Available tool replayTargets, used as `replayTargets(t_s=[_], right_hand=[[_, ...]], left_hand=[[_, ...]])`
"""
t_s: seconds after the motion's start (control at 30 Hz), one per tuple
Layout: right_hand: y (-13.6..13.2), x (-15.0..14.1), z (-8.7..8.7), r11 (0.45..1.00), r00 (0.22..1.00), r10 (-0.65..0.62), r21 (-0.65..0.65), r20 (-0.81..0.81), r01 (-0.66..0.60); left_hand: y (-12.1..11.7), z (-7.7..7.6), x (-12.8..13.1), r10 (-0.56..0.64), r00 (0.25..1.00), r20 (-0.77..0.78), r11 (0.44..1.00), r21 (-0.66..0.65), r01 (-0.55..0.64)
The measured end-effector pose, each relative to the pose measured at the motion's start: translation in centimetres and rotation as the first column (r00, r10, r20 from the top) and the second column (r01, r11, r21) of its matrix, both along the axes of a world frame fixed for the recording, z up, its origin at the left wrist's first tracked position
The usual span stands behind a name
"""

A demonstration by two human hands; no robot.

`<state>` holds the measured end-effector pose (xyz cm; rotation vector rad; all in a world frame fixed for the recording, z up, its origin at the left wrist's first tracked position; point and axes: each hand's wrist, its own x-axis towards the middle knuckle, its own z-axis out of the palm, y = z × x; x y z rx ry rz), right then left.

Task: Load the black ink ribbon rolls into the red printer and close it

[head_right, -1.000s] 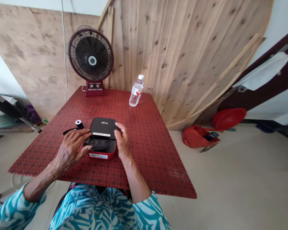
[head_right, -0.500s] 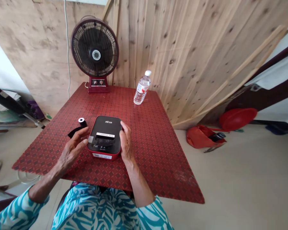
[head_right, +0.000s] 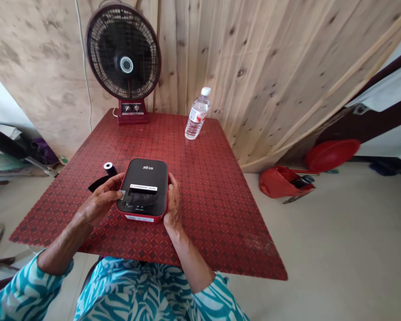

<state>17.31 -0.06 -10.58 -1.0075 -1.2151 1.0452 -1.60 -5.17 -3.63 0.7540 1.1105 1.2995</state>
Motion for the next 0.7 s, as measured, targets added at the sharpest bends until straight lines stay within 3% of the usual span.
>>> replayTargets(t_s=[0.43, 0.7], right_hand=[[-0.59, -0.51, 0.75, 0.996, 0.997, -0.043, -0.085, -0.063, 0.038], [-0.38, -0.25, 0.33, 1.0, 1.0, -0.007, -0.024, -0.016, 0.007]], left_hand=[[0.46, -0.14, 0.07, 0.05, 0.996, 0.073, 0.999, -0.025, -0.048], [0.58, -0.17, -0.23, -0.014, 0.999, 0.04, 1.0, 0.015, 0.013]])
